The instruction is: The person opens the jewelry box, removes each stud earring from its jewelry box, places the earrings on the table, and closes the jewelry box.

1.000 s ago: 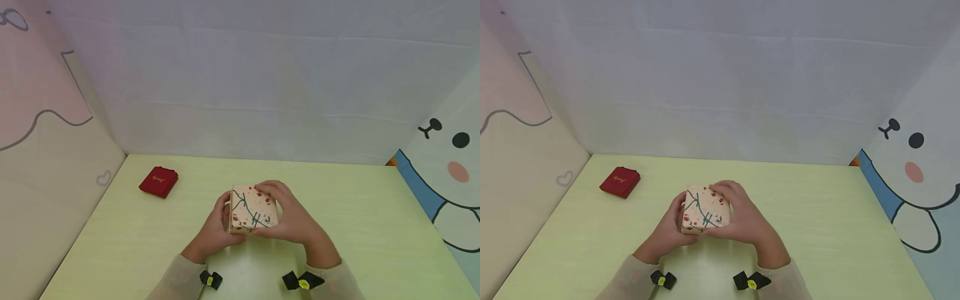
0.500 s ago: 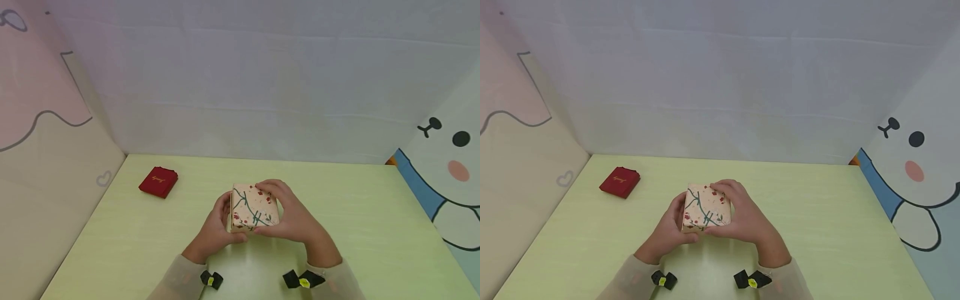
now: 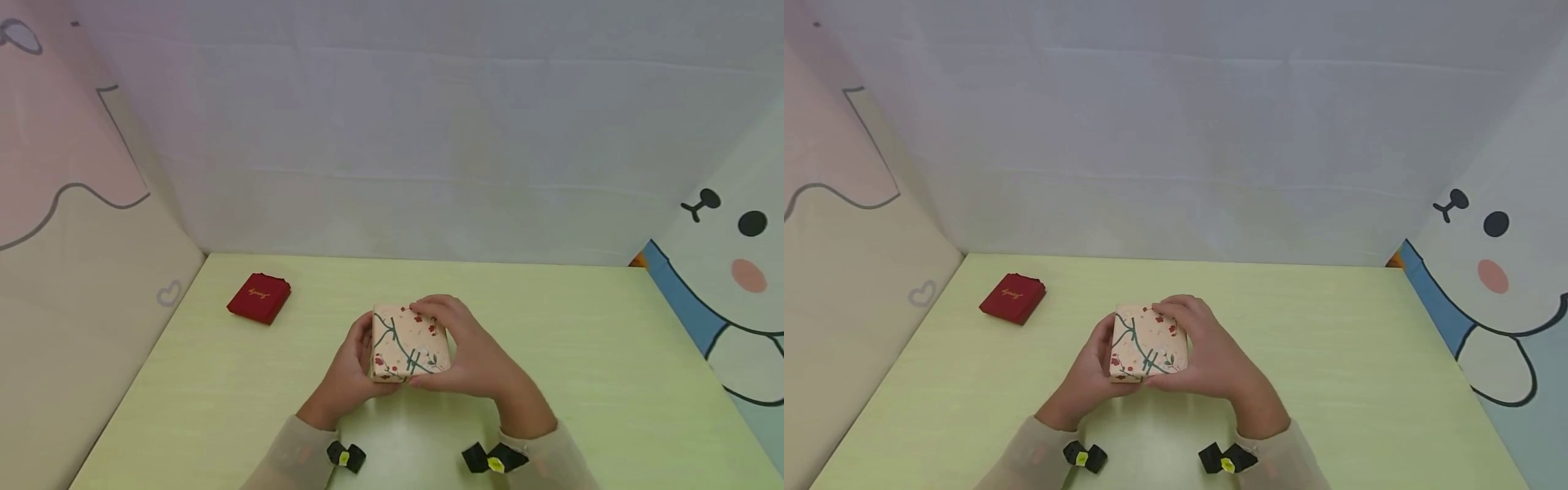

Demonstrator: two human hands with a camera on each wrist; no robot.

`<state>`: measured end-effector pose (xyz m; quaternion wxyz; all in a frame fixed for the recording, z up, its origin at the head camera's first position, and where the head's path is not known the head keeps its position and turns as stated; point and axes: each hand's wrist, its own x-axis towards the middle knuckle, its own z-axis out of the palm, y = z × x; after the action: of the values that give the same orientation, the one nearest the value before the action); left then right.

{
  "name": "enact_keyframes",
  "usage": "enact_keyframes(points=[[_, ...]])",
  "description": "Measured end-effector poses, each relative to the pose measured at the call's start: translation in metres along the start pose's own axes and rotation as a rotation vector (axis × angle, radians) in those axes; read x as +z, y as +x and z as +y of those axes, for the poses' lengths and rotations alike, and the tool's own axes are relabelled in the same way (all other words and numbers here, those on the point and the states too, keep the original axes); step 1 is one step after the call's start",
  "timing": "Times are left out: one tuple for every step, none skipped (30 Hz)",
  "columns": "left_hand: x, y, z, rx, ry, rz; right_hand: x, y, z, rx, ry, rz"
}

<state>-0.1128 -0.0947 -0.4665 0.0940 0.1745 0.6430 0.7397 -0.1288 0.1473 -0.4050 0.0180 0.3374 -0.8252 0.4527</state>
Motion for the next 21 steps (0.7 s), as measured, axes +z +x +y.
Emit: enact_keyframes(points=[[0.000, 0.000, 0.000, -0.001, -0.003, 0.001, 0.000, 0.000, 0.000, 0.001, -0.006, -0.005], [0.000, 0.000, -0.001, 0.001, -0.002, 0.002, 0.000, -0.001, 0.000, 0.000, -0.014, -0.010], [0.000, 0.000, -0.001, 0.000, 0.001, 0.004, 0.000, -0.001, 0.000, 0.002, -0.019, -0.015], [0.000, 0.000, -0.001, -0.001, 0.001, 0.004, 0.000, -0.002, -0.001, 0.006, -0.026, -0.019], [0.000, 0.000, -0.001, -0.002, 0.003, 0.005, -0.001, -0.002, -0.002, 0.008, -0.034, -0.023], [0.000, 0.001, 0.000, -0.001, 0.003, 0.006, -0.001, -0.002, -0.002, 0.012, -0.041, -0.028], [0.001, 0.001, 0.000, -0.001, 0.002, 0.007, -0.002, -0.003, -0.003, 0.015, -0.048, -0.033], [0.001, 0.001, 0.001, -0.002, 0.002, 0.009, -0.002, -0.003, -0.003, 0.017, -0.052, -0.037], [0.001, 0.001, 0.001, -0.004, -0.001, 0.011, -0.003, -0.003, -0.004, 0.022, -0.057, -0.040], [0.001, 0.001, 0.001, -0.006, -0.002, 0.013, -0.004, -0.004, -0.003, 0.024, -0.064, -0.042], [0.001, 0.001, 0.001, -0.007, -0.003, 0.015, -0.005, -0.004, -0.003, 0.022, -0.068, -0.043], [0.001, 0.000, 0.001, -0.008, -0.008, 0.018, -0.005, -0.004, -0.002, 0.020, -0.072, -0.044], [0.001, 0.000, 0.001, -0.010, -0.012, 0.021, -0.006, -0.004, -0.002, 0.019, -0.076, -0.045], [0.001, 0.000, 0.001, -0.009, -0.019, 0.022, -0.007, -0.005, 0.000, 0.018, -0.080, -0.044], [0.001, 0.000, 0.001, -0.006, -0.026, 0.022, -0.008, -0.005, 0.001, 0.019, -0.084, -0.043], [0.001, 0.000, 0.001, -0.002, -0.031, 0.019, -0.008, -0.006, 0.003, 0.023, -0.082, -0.043], [0.001, 0.000, 0.001, 0.001, -0.037, 0.017, -0.009, -0.007, 0.004, 0.029, -0.077, -0.043], [0.001, 0.001, 0.000, 0.004, -0.044, 0.013, -0.010, -0.008, 0.006, 0.038, -0.071, -0.042], [0.001, 0.001, 0.000, 0.006, -0.050, 0.009, -0.010, -0.010, 0.008, 0.049, -0.064, -0.039], [0.001, 0.001, 0.000, 0.008, -0.052, 0.005, -0.011, -0.012, 0.009, 0.060, -0.056, -0.036], [0.001, 0.001, 0.000, 0.006, -0.048, 0.003, -0.011, -0.013, 0.011, 0.069, -0.046, -0.030]])
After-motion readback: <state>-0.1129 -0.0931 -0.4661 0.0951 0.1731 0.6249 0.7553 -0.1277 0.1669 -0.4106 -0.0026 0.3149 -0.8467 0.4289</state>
